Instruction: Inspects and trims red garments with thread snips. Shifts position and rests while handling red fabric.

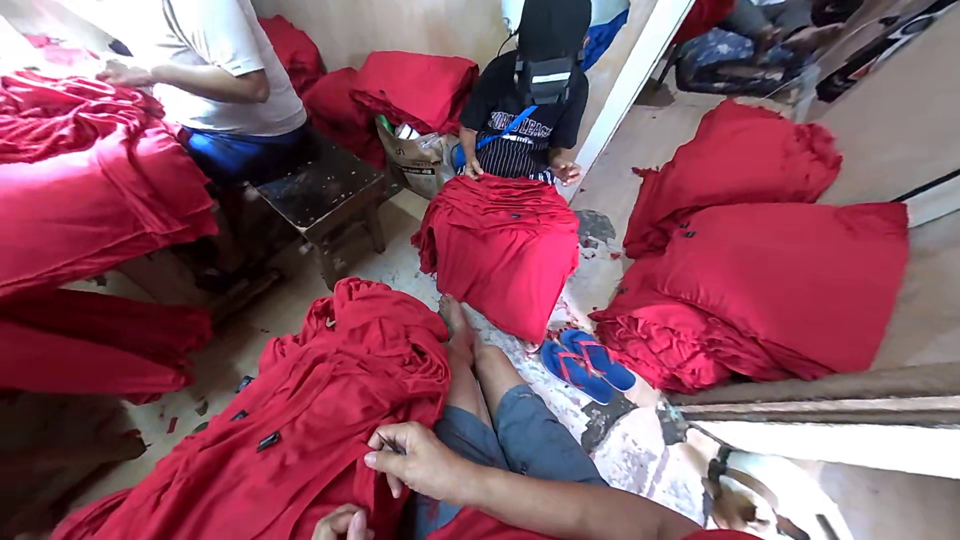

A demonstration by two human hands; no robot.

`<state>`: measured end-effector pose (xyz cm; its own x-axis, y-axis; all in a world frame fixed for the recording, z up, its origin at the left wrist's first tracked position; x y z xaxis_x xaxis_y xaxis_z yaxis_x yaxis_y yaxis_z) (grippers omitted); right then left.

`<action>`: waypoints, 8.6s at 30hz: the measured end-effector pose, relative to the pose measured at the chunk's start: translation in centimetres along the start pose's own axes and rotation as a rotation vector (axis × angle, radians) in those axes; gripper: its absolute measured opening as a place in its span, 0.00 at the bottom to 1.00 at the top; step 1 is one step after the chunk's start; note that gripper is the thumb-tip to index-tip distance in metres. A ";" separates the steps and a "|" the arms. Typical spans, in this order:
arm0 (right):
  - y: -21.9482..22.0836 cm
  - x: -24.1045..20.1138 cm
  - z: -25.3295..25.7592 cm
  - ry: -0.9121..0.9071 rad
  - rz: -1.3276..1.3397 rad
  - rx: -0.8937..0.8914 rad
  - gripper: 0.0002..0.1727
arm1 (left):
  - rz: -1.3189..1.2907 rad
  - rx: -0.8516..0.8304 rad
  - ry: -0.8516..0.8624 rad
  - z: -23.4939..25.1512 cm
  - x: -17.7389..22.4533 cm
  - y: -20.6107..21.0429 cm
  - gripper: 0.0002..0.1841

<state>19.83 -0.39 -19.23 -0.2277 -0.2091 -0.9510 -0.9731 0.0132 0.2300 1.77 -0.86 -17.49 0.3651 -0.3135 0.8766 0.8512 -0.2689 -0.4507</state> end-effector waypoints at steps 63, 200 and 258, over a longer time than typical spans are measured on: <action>-0.2 0.6 0.0 0.086 0.265 0.173 0.03 | 0.269 0.334 0.232 -1.1 -2.2 2.2 0.20; -0.6 -1.0 0.1 -0.080 -0.047 0.077 0.11 | 0.156 0.293 0.214 1.6 -0.8 1.5 0.17; -1.2 -1.2 -0.7 -0.264 -0.912 0.124 0.33 | -0.384 0.148 -0.338 1.0 -0.2 1.9 0.03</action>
<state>21.32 -0.79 -18.23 0.6337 0.0375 -0.7726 -0.7732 0.0607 -0.6312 3.71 -0.41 -18.34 0.0974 0.1001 0.9902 0.9827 -0.1673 -0.0798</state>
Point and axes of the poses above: each hand's wrist, its own z-axis towards the middle knuckle, its own y-axis out of the palm, x = y × z, the point moved 2 cm from there along z, towards the middle knuckle, and after that the axes turned 1 degree about -y, right-handed, at the moved point
